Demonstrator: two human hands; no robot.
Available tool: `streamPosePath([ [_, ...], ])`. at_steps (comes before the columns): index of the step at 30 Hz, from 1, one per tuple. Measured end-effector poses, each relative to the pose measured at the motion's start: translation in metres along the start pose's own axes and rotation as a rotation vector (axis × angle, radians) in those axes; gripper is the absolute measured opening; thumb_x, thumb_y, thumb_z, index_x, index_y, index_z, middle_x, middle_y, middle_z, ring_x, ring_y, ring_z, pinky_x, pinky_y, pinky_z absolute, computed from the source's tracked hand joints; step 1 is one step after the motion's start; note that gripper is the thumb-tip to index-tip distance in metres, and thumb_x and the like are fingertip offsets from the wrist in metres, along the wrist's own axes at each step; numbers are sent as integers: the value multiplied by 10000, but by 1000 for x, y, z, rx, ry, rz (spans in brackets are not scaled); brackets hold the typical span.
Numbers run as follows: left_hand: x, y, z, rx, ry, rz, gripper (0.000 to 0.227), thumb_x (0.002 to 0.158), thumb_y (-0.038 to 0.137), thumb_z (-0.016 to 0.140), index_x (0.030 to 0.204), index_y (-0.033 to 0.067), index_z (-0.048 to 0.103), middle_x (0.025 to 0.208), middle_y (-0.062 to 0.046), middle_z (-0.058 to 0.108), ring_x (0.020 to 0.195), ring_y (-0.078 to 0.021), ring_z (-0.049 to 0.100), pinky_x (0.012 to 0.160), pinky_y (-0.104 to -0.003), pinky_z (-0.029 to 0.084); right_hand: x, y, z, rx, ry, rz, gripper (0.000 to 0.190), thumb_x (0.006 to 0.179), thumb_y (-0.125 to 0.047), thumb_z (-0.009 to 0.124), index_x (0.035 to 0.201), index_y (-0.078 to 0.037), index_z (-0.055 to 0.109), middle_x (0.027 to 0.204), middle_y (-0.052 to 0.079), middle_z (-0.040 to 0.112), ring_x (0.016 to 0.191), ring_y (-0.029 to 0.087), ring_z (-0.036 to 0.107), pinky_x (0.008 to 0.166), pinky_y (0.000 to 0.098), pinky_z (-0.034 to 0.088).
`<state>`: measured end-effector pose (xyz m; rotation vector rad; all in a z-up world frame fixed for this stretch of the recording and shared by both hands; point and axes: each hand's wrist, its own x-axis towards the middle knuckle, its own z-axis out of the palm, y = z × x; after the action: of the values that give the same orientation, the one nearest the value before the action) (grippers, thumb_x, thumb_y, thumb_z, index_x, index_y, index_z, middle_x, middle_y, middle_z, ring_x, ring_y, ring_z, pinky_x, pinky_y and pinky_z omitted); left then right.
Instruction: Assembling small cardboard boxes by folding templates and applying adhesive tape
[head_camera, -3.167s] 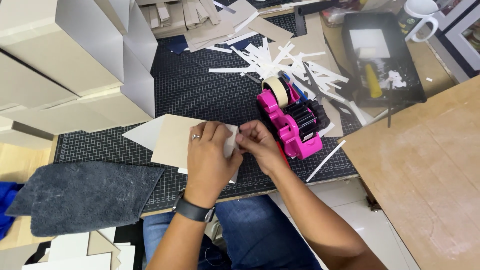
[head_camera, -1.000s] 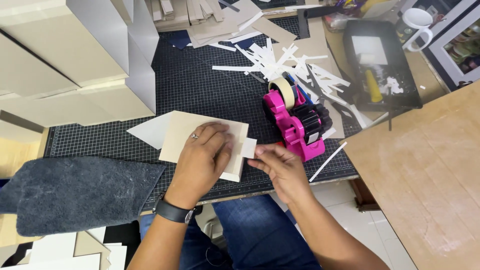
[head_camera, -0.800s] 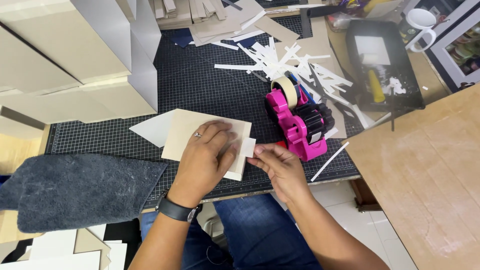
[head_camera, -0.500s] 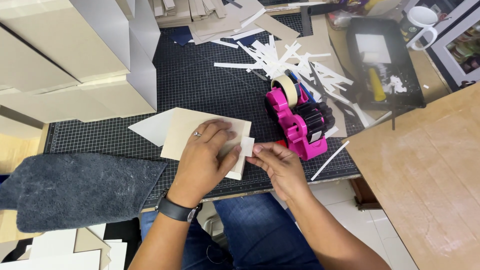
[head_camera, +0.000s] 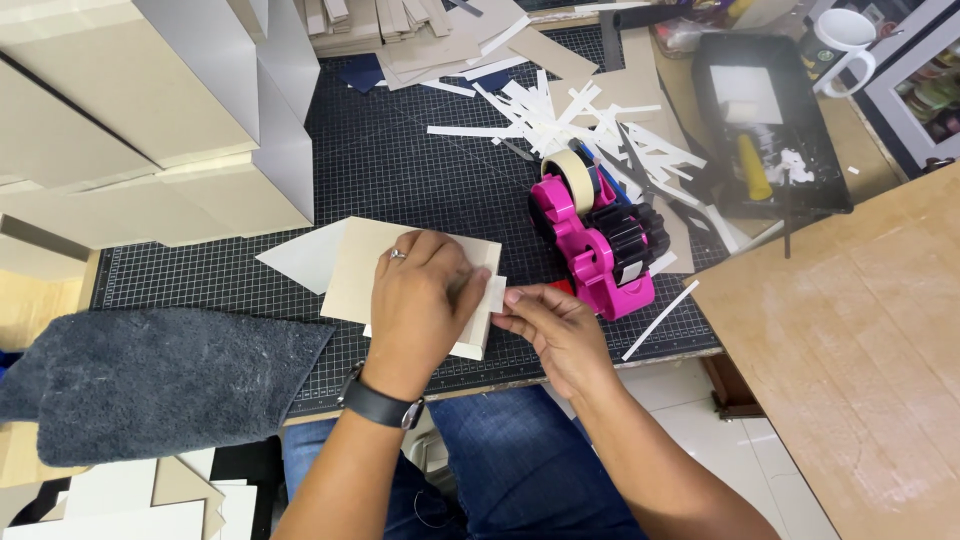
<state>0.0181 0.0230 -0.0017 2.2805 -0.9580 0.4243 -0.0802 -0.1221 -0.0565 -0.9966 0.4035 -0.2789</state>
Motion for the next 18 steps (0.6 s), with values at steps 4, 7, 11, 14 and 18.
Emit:
streamPosePath([
  [4, 2, 1, 11, 56, 71, -43, 202, 874, 314, 792, 817, 135, 718, 914, -14, 663, 1069, -286, 632, 1002, -485, 474, 3, 4, -1, 57, 19, 11, 142, 903, -62, 750, 969, 64, 753, 831, 150, 714, 842, 234, 744, 877, 396, 629],
  [7, -7, 2, 5, 26, 32, -24, 202, 921, 297, 751, 868, 105, 719, 961, -49, 676, 1116, -326, 628, 1006, -506, 489, 10, 15, -5, 39, 29, 9, 127, 891, -62, 775, 945, 51, 754, 831, 145, 720, 838, 226, 745, 877, 397, 627],
  [11, -13, 21, -5, 46, 28, -12, 283, 906, 340, 772, 937, 63, 726, 1054, -105, 697, 1190, -362, 605, 1073, -544, 449, 14, 25, -2, 26, 46, -2, 96, 871, -28, 787, 915, 45, 744, 793, 125, 694, 808, 216, 730, 848, 376, 628],
  [14, -16, 22, 1, 70, 39, -27, 309, 854, 323, 810, 982, 55, 724, 1079, -128, 687, 1177, -389, 596, 1079, -599, 433, 17, 33, -8, 43, 51, -4, 91, 885, -33, 783, 901, 44, 737, 770, 133, 690, 783, 218, 731, 822, 372, 635],
  [18, -10, 33, 1, 185, 6, -69, 306, 812, 335, 811, 971, 92, 715, 1038, -91, 680, 1118, -373, 619, 1055, -601, 456, 12, 33, -22, -230, 96, -144, 310, 844, -67, 844, 955, -47, 555, 866, 121, 706, 798, 211, 732, 699, 333, 629],
])
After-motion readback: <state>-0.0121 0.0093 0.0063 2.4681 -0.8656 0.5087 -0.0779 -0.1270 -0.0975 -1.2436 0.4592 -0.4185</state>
